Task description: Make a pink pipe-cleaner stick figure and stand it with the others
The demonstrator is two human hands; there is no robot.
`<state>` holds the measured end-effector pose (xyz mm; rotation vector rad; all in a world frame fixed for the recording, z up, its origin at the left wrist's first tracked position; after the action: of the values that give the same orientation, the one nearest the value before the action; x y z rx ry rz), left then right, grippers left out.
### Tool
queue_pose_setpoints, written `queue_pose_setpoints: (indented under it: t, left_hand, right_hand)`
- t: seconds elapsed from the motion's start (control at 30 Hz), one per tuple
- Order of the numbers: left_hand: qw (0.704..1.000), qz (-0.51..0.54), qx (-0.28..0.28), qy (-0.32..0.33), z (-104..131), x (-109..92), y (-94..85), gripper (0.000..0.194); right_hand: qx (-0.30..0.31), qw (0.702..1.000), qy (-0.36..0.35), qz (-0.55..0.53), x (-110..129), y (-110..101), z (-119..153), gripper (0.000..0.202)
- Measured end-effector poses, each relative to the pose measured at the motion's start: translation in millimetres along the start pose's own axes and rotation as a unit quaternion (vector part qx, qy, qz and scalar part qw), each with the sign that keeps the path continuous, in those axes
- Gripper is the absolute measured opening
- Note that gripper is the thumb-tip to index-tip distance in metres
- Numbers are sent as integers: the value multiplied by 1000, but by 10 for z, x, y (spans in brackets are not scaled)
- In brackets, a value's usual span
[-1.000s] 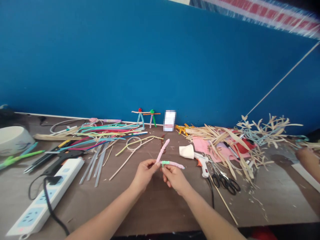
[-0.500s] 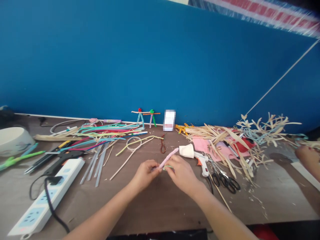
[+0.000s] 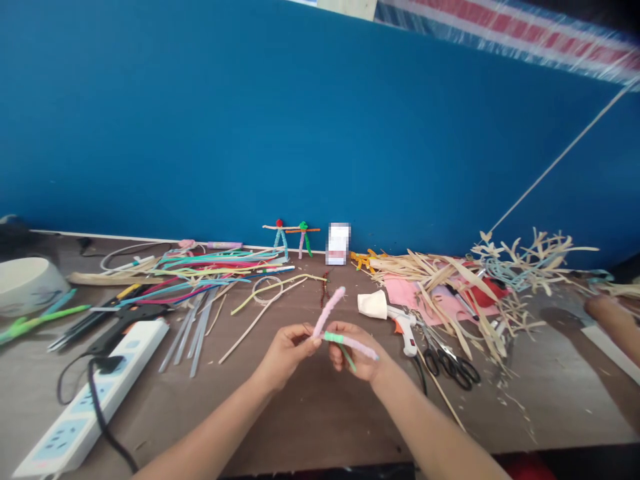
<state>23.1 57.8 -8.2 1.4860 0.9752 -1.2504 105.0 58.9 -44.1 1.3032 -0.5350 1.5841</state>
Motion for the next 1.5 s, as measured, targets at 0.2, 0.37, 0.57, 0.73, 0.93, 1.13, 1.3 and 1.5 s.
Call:
queue_pose_setpoints:
  t: [0.2,0.37,0.57,0.73,0.93,1.13,1.3,1.5]
  left_hand:
    - [991,-73,-109,23,9,90,-169,22]
    - [965,-229,-100,81,37,-35,-155,21]
    - [955,-285,-38,75,5,5,-98,20]
    - [978,-204,38,-1,-14,82,-34,21]
    - [986,-70,141,-50,46,64,148,19]
    - [993,87,-35,-67,-27,329,-45,24]
    - [988,82,-115,-60,-30,443,-132,25]
    - [990,64,-97,-75,-18,366,-69,24]
  right_hand:
    - [-191,904,-140,356,143,-11,173,20]
    - [-150,756,-136,623,294,236,333,21]
    - [-150,724,-158,654,569,225,414,23]
    - [-158,819,-190,518,676,31,371,15]
    - [37,988,2,147,95,-48,108,19]
    - [-97,988,-50,110,-63,-189,24,22]
    - [-189,832,-141,501,186,-36,229,22]
    - [-186,680,-87,703,228,76,298,26]
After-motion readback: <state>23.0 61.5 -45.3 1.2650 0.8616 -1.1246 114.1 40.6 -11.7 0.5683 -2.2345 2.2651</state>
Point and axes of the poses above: each hand's wrist, its own z-axis away from the middle knuckle, its own y-axis out of the palm, x = y × z, the point moved 10 cm from there along -z, towards the middle knuckle, and after that the axes turned 4 degrees about z, right-handed, at the moved point
